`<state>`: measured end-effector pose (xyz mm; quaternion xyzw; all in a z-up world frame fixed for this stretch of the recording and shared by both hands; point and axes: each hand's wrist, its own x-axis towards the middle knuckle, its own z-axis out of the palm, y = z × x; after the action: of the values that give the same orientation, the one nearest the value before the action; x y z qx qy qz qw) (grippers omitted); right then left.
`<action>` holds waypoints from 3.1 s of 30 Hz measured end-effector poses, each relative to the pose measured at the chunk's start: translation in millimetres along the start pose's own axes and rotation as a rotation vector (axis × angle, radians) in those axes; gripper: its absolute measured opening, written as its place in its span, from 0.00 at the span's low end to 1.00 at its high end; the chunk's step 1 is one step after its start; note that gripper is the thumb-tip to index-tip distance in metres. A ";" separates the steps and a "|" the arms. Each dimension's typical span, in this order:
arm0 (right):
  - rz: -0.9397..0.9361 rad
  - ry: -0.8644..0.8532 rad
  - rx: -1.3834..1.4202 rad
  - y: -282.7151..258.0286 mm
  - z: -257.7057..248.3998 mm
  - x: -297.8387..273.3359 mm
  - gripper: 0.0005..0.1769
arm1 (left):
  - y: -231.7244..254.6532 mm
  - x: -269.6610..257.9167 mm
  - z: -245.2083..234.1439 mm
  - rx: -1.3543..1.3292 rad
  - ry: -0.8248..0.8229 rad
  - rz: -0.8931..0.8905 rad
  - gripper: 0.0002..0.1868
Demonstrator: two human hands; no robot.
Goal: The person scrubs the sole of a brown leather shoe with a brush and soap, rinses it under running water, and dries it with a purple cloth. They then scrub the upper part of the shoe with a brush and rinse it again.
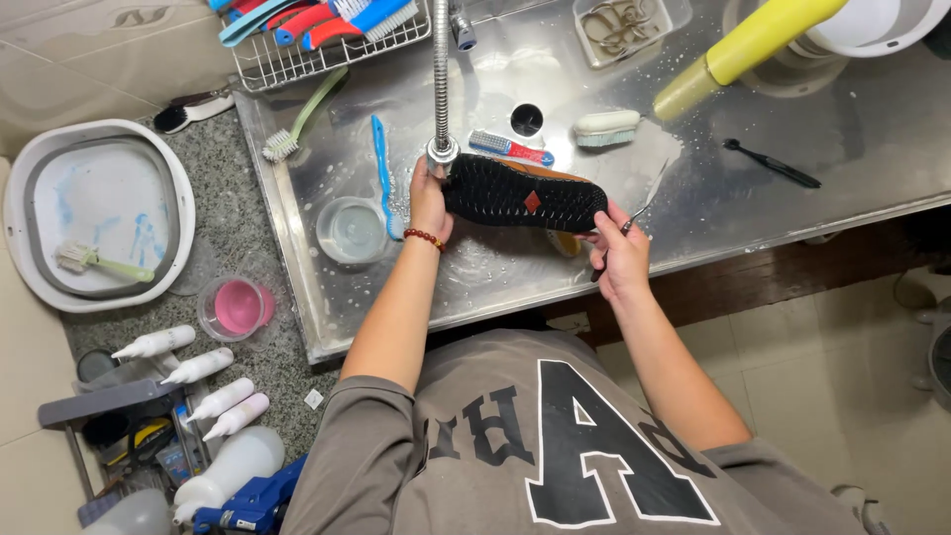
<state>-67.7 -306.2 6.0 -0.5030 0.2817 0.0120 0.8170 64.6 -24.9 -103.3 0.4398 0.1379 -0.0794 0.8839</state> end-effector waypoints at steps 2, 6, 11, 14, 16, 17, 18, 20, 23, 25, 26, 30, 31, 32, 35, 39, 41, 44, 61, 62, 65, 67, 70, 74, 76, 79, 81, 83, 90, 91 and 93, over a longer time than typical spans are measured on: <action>0.006 0.003 0.007 1.2 1.6 0.3 0.25 | -7.6 9.7 -2.4 0.153 0.076 0.078 0.18; 0.039 -0.028 0.007 5.1 3.4 -0.9 0.26 | -19.2 18.2 -19.4 0.139 0.170 0.120 0.14; 0.090 -0.076 -0.025 21.2 21.1 11.4 0.26 | 24.7 2.3 -5.8 0.081 0.383 0.126 0.12; 0.111 -0.133 -0.050 33.6 40.3 22.9 0.27 | 49.3 -1.1 -18.0 -0.196 0.358 0.146 0.11; 0.143 -0.145 -0.051 39.7 55.0 29.0 0.27 | 63.7 -2.2 -30.6 -0.124 0.368 0.229 0.12; 0.148 -0.156 -0.054 41.8 62.6 31.5 0.27 | 72.4 -5.9 -31.4 -0.125 0.377 0.238 0.12; 0.149 -0.144 -0.092 43.6 70.0 33.7 0.29 | 80.7 -9.7 -31.9 -0.124 0.391 0.250 0.12; 0.152 -0.142 -0.134 49.5 82.9 39.5 0.30 | 93.5 -16.5 -34.7 -0.126 0.412 0.271 0.12; 0.160 -0.138 -0.204 57.3 101.7 45.9 0.30 | 103.7 -23.5 -43.1 -0.033 0.476 0.317 0.11; 0.128 -0.146 -0.278 56.9 118.4 44.4 0.22 | 107.3 -26.3 -50.9 -0.067 0.469 0.350 0.10; 0.130 -0.155 -0.281 63.7 124.0 48.6 0.22 | 110.5 -29.5 -52.4 -0.068 0.475 0.357 0.10; 0.010 -0.124 -0.321 87.1 140.6 66.7 0.18 | 128.4 -41.1 -53.9 -0.022 0.503 0.409 0.09; -0.007 -0.135 -0.299 92.4 143.1 71.2 0.17 | 133.9 -44.3 -53.5 -0.034 0.512 0.410 0.08; -0.008 -0.143 -0.300 86.3 147.5 66.5 0.17 | 134.9 -44.5 -58.3 -0.036 0.515 0.417 0.08; 0.119 -0.177 -0.377 80.5 156.1 59.9 0.15 | 136.4 -46.5 -67.2 0.022 0.542 0.460 0.08; 0.075 -0.179 -0.306 105.9 149.0 70.3 0.15 | 145.8 -59.6 -60.9 -0.030 0.520 0.444 0.09; 0.109 -0.207 -0.290 105.9 146.0 72.2 0.16 | 153.1 -67.9 -61.2 -0.066 0.509 0.432 0.10; 0.210 -0.307 -0.257 85.4 147.7 68.3 0.17 | 158.5 -74.5 -67.3 0.039 0.469 0.367 0.11; -0.426 -0.486 -1.384 140.4 165.3 173.5 0.15 | 175.8 -137.0 -97.4 -0.382 0.323 0.355 0.12; -0.428 -0.495 -1.385 127.1 174.1 157.4 0.15 | 180.5 -141.0 -89.8 -0.384 0.329 0.361 0.12; -0.535 -0.466 -0.959 111.6 185.1 127.6 0.22 | 185.7 -146.3 -78.5 -0.391 0.325 0.336 0.13; 0.187 -0.518 -0.206 132.0 171.9 134.5 0.26 | 176.5 -139.7 -85.3 -0.383 0.324 0.340 0.13; 0.477 -0.606 0.240 77.7 173.7 63.5 0.32 | 149.9 -119.9 -90.3 -0.429 0.394 0.246 0.14; 0.213 -0.425 0.049 121.6 114.1 94.8 0.22 | 106.1 -77.6 -73.6 -0.526 0.454 0.141 0.22; -0.056 -0.141 -0.495 102.9 97.6 90.2 0.25 | 87.7 -59.7 -50.7 -0.530 0.309 0.143 0.27; -0.146 -0.046 -0.396 83.5 67.3 77.4 0.22 | 68.9 -41.1 2.2 -0.616 0.250 0.086 0.24; -0.189 0.033 -0.436 74.4 47.8 72.1 0.22 | 30.6 -17.2 1.9 -0.552 0.308 0.058 0.23; -0.230 0.110 -0.477 62.2 34.0 68.4 0.24 | 8.6 -0.2 13.9 -0.485 0.365 0.035 0.23; -0.143 0.201 -0.408 71.0 11.6 87.1 0.24 | 16.4 8.2 41.6 -0.315 0.266 0.098 0.21; -0.126 0.169 -0.451 78.8 8.4 93.8 0.26 | 37.7 -4.1 50.8 -0.353 0.137 0.072 0.20; -0.105 0.043 -0.467 67.3 19.4 87.5 0.25 | 49.1 -11.2 39.7 -0.351 0.205 0.065 0.21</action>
<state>-5.8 -280.0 -83.7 -0.6926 0.2621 0.0236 0.6716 73.8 -26.9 -39.8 0.2889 0.2248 0.0195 0.9304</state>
